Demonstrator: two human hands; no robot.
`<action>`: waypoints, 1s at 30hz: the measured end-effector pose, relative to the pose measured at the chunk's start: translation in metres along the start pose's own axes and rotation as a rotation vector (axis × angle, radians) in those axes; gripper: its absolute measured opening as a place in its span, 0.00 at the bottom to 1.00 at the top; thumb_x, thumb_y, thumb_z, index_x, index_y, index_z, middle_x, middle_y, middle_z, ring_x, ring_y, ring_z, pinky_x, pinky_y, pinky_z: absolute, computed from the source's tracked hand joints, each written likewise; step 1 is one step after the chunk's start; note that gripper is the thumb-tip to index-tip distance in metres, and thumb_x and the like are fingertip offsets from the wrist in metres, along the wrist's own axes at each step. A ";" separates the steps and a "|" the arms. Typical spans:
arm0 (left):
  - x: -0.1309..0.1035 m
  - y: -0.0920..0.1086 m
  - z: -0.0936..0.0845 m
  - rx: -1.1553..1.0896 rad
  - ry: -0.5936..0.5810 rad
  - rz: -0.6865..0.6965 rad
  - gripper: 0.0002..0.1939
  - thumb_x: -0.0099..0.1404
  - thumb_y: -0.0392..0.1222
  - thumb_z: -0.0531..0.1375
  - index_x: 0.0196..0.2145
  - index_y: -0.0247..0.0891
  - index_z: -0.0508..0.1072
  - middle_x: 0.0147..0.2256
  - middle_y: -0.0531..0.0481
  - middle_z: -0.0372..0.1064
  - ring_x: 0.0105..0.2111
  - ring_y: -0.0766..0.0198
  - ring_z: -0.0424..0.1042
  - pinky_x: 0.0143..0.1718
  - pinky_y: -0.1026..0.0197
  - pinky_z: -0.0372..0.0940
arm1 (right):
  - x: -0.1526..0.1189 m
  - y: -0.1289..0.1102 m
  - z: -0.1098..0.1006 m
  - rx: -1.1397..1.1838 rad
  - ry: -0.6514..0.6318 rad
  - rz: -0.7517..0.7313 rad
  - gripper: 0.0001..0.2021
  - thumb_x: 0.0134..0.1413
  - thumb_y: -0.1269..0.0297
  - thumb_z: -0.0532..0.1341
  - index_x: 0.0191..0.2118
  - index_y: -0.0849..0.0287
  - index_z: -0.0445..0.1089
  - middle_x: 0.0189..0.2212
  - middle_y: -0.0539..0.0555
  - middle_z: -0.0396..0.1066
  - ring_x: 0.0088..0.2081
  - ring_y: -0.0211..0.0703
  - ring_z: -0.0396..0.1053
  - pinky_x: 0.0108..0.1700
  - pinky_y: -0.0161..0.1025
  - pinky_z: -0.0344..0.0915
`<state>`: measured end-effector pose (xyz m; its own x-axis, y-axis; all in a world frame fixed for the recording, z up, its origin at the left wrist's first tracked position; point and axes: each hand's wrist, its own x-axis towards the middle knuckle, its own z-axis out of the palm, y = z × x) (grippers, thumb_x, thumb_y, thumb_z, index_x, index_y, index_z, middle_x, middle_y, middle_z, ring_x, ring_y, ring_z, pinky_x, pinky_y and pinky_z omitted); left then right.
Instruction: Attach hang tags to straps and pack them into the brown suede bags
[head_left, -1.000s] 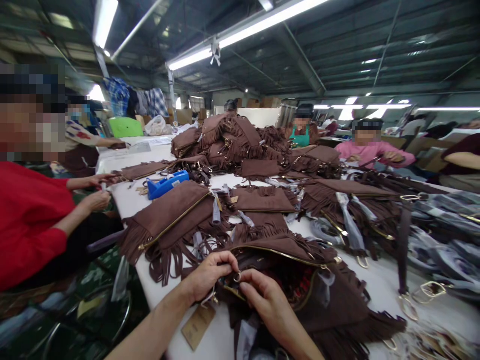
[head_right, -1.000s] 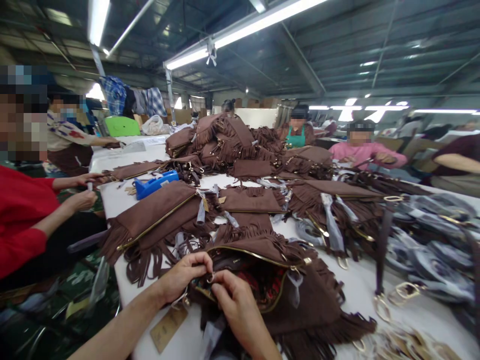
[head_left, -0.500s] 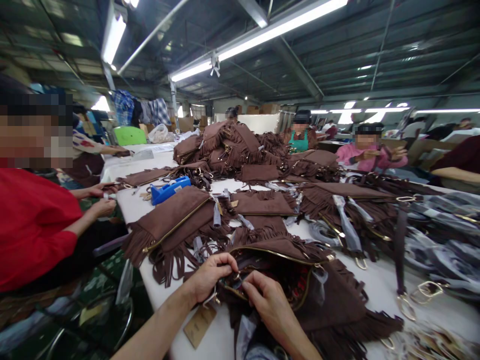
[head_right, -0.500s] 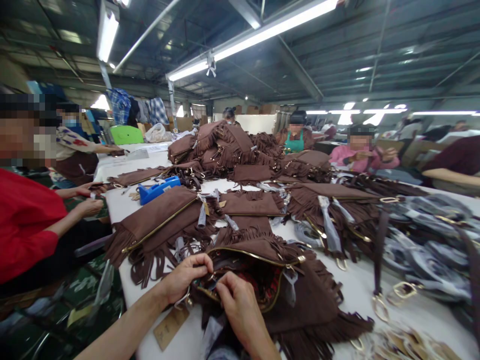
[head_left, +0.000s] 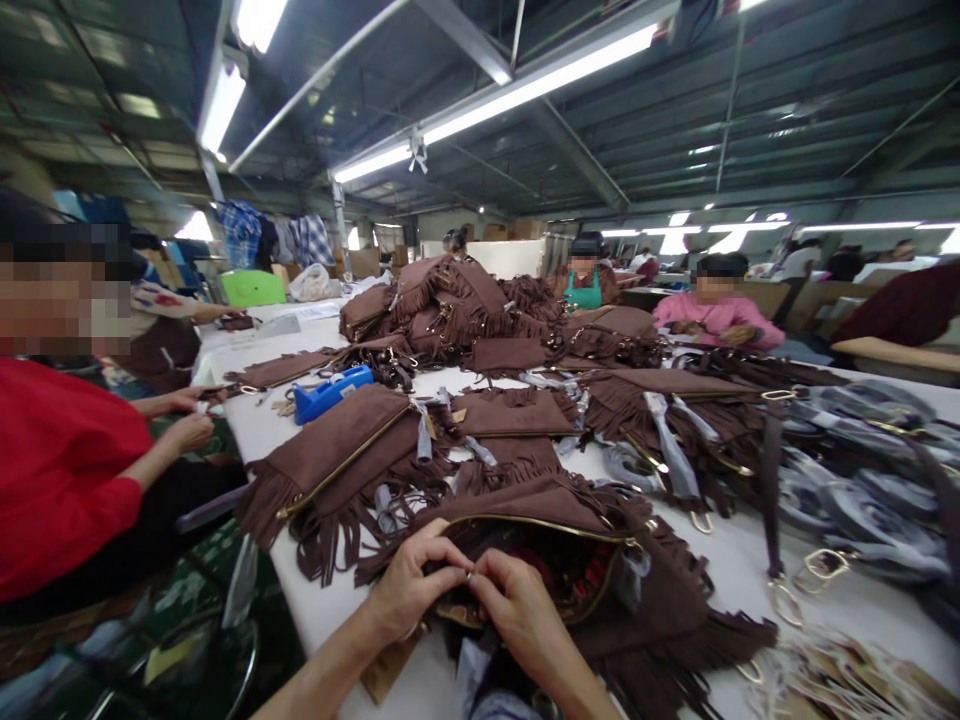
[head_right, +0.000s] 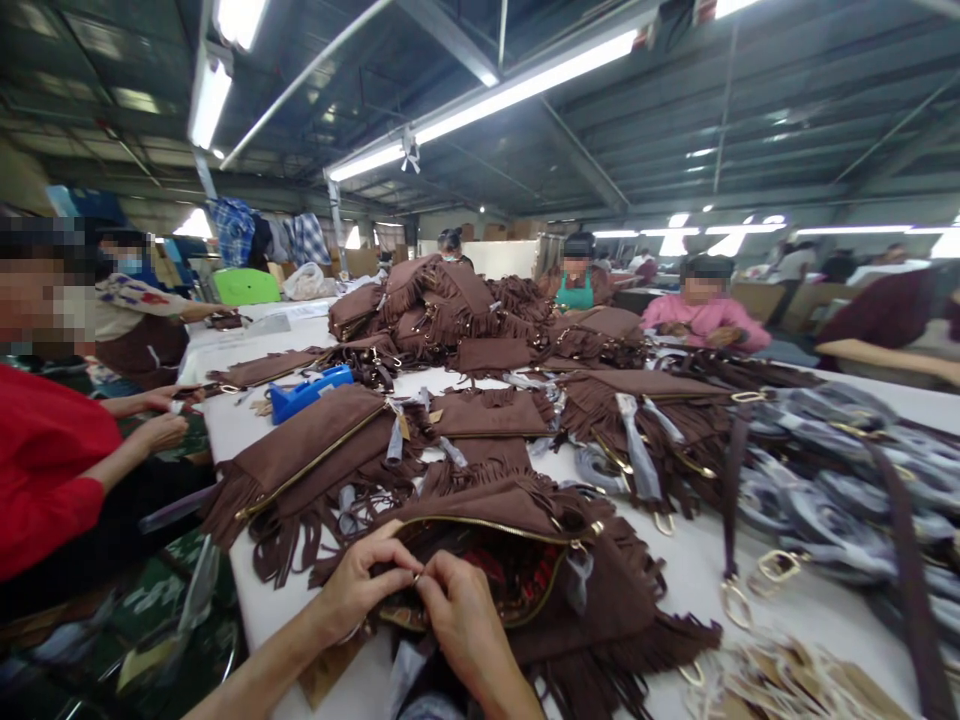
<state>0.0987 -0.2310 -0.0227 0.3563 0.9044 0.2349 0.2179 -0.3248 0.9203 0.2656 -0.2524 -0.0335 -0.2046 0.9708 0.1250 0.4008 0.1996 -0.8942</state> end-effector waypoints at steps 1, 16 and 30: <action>-0.001 0.002 0.001 0.021 0.003 0.010 0.06 0.56 0.41 0.62 0.29 0.38 0.79 0.40 0.46 0.70 0.45 0.54 0.67 0.51 0.56 0.59 | -0.001 -0.001 0.000 -0.003 0.000 0.001 0.14 0.55 0.59 0.54 0.21 0.57 0.61 0.19 0.46 0.62 0.25 0.38 0.60 0.29 0.35 0.53; -0.019 0.071 0.026 0.288 0.020 0.202 0.13 0.71 0.41 0.47 0.30 0.41 0.66 0.32 0.49 0.66 0.33 0.61 0.66 0.36 0.62 0.61 | -0.008 -0.028 -0.060 0.491 -0.311 0.062 0.09 0.46 0.60 0.62 0.33 0.59 0.66 0.20 0.44 0.68 0.20 0.32 0.62 0.22 0.29 0.52; -0.014 0.041 0.034 -0.261 0.176 -0.192 0.15 0.59 0.52 0.60 0.30 0.36 0.68 0.22 0.53 0.67 0.17 0.71 0.58 0.15 0.71 0.50 | -0.017 -0.038 -0.078 0.791 -0.235 0.077 0.14 0.43 0.58 0.73 0.35 0.59 0.75 0.33 0.51 0.75 0.39 0.44 0.76 0.29 0.29 0.69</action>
<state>0.1341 -0.2663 0.0015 0.1647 0.9831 0.0798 0.0181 -0.0839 0.9963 0.3240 -0.2656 0.0318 -0.4187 0.9074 0.0366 -0.3078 -0.1039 -0.9457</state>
